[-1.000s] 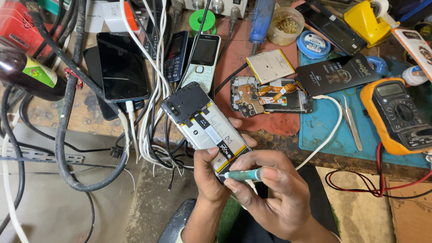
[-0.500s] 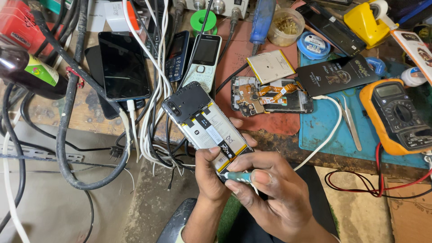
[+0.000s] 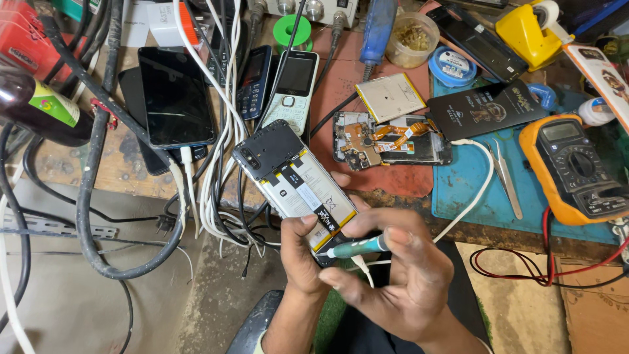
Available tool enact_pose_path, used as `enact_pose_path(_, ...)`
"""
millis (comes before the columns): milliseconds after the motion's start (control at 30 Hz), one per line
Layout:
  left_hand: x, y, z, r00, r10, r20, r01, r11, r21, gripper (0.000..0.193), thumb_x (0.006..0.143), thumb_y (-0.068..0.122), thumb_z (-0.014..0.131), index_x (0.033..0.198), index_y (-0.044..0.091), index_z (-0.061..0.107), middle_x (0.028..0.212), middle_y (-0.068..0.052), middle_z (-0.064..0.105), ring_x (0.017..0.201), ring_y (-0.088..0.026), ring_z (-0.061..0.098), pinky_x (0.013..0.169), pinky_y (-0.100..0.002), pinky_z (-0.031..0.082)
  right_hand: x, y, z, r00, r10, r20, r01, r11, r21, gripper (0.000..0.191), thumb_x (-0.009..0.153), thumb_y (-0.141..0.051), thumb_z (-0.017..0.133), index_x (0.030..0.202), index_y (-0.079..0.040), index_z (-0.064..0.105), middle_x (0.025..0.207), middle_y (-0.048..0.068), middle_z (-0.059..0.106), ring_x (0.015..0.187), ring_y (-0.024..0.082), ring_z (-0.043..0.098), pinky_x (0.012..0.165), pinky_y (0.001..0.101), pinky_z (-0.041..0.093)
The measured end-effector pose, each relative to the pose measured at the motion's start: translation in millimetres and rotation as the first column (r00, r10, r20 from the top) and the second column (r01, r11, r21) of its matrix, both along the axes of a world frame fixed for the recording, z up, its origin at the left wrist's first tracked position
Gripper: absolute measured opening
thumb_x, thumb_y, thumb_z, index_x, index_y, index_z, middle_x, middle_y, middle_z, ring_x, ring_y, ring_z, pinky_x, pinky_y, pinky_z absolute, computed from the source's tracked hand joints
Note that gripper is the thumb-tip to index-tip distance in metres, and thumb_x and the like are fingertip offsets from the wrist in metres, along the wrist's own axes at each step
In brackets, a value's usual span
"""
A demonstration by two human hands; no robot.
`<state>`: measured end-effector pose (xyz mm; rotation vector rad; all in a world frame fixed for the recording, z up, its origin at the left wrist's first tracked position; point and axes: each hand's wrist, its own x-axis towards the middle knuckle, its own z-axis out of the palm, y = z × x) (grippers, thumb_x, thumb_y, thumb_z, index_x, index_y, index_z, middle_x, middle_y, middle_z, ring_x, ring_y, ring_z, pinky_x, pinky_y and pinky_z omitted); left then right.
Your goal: The person holds a disassembled smartphone and uses a screwdriver and tweezers to manipulate internal components and connectors. The person repeatedly probes the battery area and charging port, then removes a small circuit board from the bottom of the device.
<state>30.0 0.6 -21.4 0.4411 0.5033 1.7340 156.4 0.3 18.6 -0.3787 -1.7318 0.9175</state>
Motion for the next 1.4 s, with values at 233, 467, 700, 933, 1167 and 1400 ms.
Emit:
enact_pose_path(233,-0.8,-2.6,1.4,0.999,-0.029,0.029,0.029,1.000,0.013,0.066,0.086,0.037,0.052,0.135,-0.008,0.054,0.102,-0.026,0.069,0.096,-0.030,0.069,0.092,-0.040,0.057,-3.7,-0.5,6.9,0.997,-0.051,0.050,0.049,0.998,0.037,0.080,0.098,0.003,0.070,0.161,-0.029,0.032,0.125,0.018,0.061,0.111,0.022,0.070,0.117,0.0530,0.053)
enact_pose_path(467,-0.5,-0.4,1.5,1.000,-0.005,0.007,0.005,1.000,-0.002,0.066,0.086,0.036,0.052,0.134,-0.008,0.053,0.104,-0.026,0.069,0.095,-0.031,0.069,0.091,-0.041,0.058,-0.5,0.1,3.8,0.994,-0.074,0.075,0.071,0.996,0.048,0.087,0.091,0.001,0.080,0.159,-0.028,0.034,0.122,0.019,0.061,0.113,0.026,0.070,0.120,0.0581,0.051)
enact_pose_path(700,-0.5,-1.1,1.2,0.999,-0.031,0.028,0.031,1.000,-0.006,0.068,0.084,0.038,0.054,0.134,-0.007,0.054,0.102,-0.024,0.069,0.093,-0.030,0.070,0.087,-0.040,0.058,0.2,1.6,-2.3,0.999,-0.044,0.031,0.044,0.999,-0.003,0.082,0.098,0.008,0.067,0.161,-0.026,0.029,0.125,0.020,0.064,0.114,0.026,0.071,0.112,0.0507,0.055)
enact_pose_path(933,0.0,-1.1,0.4,1.000,0.024,0.005,-0.024,0.999,-0.023,0.069,0.082,0.037,0.057,0.132,-0.010,0.055,0.101,-0.022,0.068,0.091,-0.028,0.067,0.084,-0.037,0.056,-0.6,-0.9,-2.0,0.998,-0.062,0.019,0.063,0.996,-0.063,0.088,0.088,0.008,0.070,0.157,-0.020,0.025,0.126,0.023,0.063,0.111,0.028,0.069,0.108,0.0500,0.054)
enact_pose_path(1167,-0.8,-1.3,4.2,0.999,-0.023,0.033,0.023,1.000,-0.014,0.067,0.081,0.037,0.056,0.131,-0.007,0.054,0.098,-0.022,0.068,0.090,-0.028,0.068,0.084,-0.036,0.056,-2.8,2.4,3.0,0.993,-0.102,0.067,0.100,0.995,0.027,0.084,0.094,0.009,0.060,0.163,-0.022,0.024,0.125,0.016,0.066,0.109,0.026,0.070,0.115,0.0524,0.053)
enact_pose_path(1400,0.8,0.0,5.7,0.998,0.037,0.053,-0.032,0.996,-0.087,0.069,0.077,0.036,0.056,0.131,-0.007,0.053,0.108,-0.019,0.069,0.095,-0.026,0.068,0.088,-0.037,0.057,-3.2,4.5,5.5,0.994,-0.087,0.072,0.086,0.996,0.016,0.083,0.095,0.003,0.068,0.162,-0.025,0.027,0.115,0.016,0.067,0.110,0.027,0.071,0.112,0.0541,0.054)
